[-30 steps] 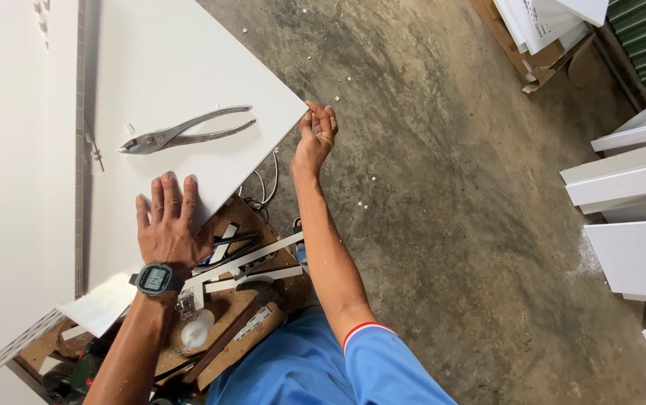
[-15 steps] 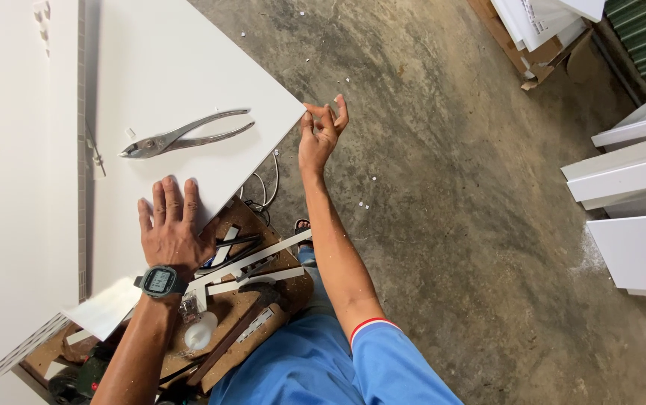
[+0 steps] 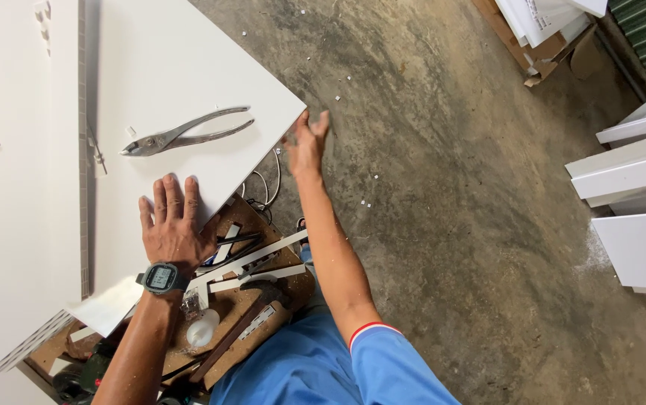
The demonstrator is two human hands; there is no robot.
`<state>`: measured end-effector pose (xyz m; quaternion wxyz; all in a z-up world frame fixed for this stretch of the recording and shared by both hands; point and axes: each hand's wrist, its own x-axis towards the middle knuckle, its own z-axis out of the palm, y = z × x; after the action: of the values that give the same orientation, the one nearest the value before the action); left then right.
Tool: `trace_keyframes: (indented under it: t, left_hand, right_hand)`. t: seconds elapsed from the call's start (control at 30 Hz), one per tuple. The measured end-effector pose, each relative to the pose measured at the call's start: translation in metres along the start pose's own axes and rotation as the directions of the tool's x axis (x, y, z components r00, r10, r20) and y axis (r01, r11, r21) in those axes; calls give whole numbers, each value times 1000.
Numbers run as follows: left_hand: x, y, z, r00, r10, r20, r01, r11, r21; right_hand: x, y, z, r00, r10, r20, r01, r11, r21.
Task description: The person squeezes glue from a white bottle along the edge of a large white furniture panel, then aligns and presses a narrow trim strip onto the glued edge. They reposition the panel, handle additional boards and strips, and use a utility knife to trim a small piece at the workbench.
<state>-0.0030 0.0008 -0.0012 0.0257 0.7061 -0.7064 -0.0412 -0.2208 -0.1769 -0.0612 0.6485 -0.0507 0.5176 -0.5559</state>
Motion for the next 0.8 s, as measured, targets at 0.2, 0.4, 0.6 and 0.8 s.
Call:
trace_keyframes:
  t: [0.2, 0.4, 0.6, 0.8]
  left_hand:
    - [-1, -2, 5, 1000, -4, 12, 4, 1000, 5]
    - [-2, -4, 6, 1000, 0, 4, 0, 1000, -14]
    - [-1, -1, -1, 1000, 10, -8, -11, 1000, -13]
    - [-2, -2, -2, 998, 36, -44, -36, 999, -5]
  right_hand:
    - [-21, 70, -5, 980, 117, 158, -145, 974, 176]
    - [-27, 111, -14, 930, 223, 293, -325, 870, 370]
    - [-72, 116, -2, 895, 313, 318, -416, 842, 344]
    - [-64, 134, -21, 861, 359, 360, -478, 812, 335]
